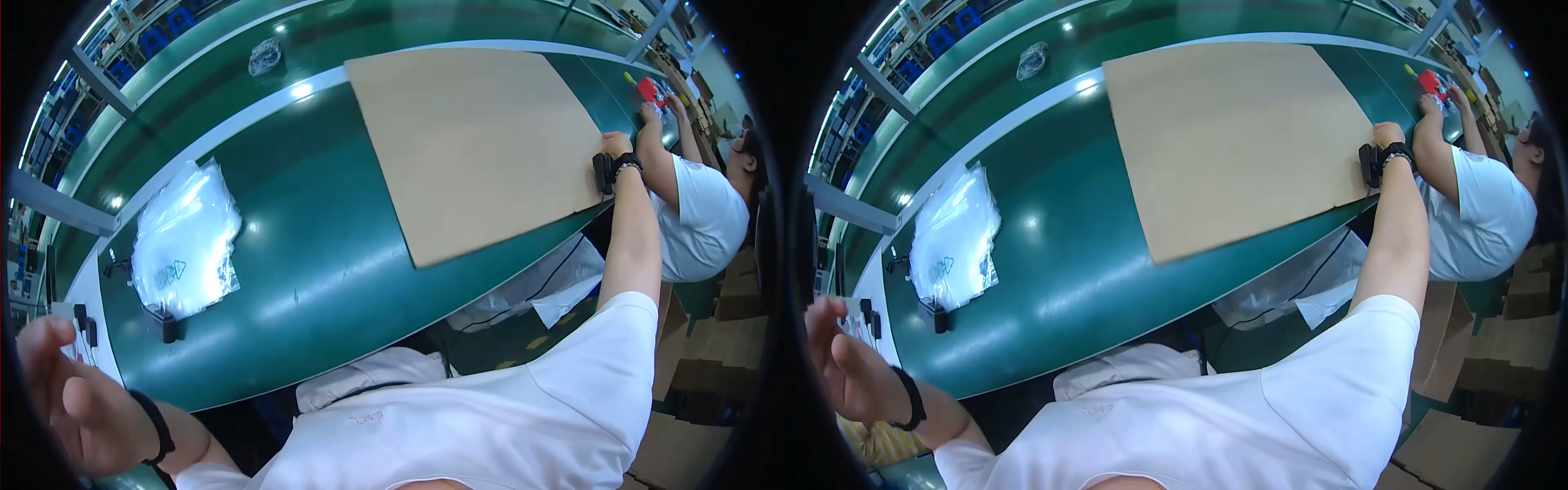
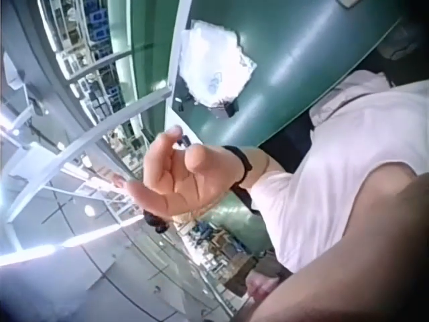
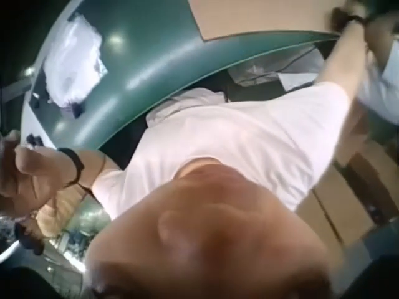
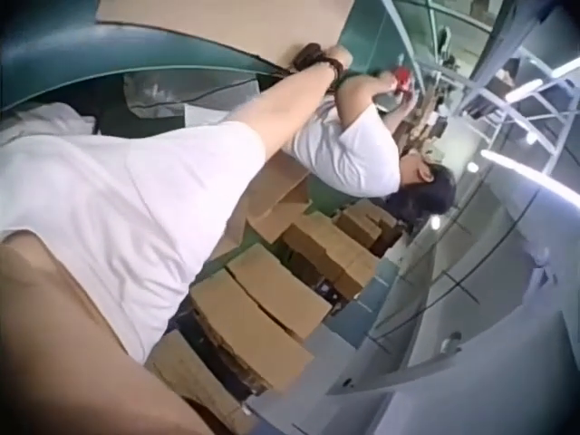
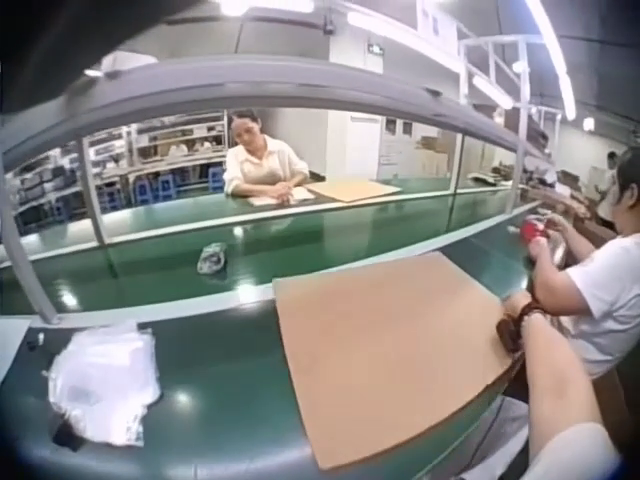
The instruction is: The person picks up a power adapter and its cord, wraps the cord around the adapter, and slides them into a plastic bag. They then repeat the process with a second adapter and cord, placing the bagged unit on the table.
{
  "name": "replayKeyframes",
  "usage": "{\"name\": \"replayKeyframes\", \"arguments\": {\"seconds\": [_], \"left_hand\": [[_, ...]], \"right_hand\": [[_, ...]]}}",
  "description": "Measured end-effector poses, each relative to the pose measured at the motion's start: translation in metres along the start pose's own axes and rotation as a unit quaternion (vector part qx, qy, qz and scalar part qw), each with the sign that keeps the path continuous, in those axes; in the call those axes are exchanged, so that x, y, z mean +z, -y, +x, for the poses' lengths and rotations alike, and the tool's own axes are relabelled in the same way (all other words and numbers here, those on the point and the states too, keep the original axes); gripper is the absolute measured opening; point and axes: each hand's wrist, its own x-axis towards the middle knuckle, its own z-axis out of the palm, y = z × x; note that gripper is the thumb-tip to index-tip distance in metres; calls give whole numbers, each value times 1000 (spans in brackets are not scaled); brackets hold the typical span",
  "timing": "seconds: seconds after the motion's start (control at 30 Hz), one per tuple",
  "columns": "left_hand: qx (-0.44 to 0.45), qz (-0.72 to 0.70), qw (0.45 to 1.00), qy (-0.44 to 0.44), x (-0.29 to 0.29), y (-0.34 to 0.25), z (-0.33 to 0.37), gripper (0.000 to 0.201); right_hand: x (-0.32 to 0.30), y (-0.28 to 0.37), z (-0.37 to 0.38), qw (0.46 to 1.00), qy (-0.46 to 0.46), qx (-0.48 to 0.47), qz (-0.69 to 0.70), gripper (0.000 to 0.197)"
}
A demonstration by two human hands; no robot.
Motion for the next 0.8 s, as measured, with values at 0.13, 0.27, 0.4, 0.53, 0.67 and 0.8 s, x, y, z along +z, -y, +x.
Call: {"name": "replayKeyframes", "arguments": {"seconds": [0.13,0.27,0.4,0.53,0.67,0.8], "left_hand": [[-182,155,971,4,-16,-18,-37,38],[-300,282,908,-73,-35,-21,-81,32],[-381,320,854,-150,-65,-18,-112,35],[-423,297,833,-198,-124,9,-170,36],[-431,268,835,-215,-107,20,-160,34],[-377,295,866,-146,-66,28,-149,33]], "right_hand": [[-8,-16,9,997,-44,40,47,18],[-9,1,5,998,-60,-19,29,18],[-12,-23,12,998,-20,-17,56,20],[-21,-36,16,998,-43,-45,-14,28],[-38,47,-11,959,-45,-225,169,39],[-59,167,-205,807,239,-461,282,49]]}}
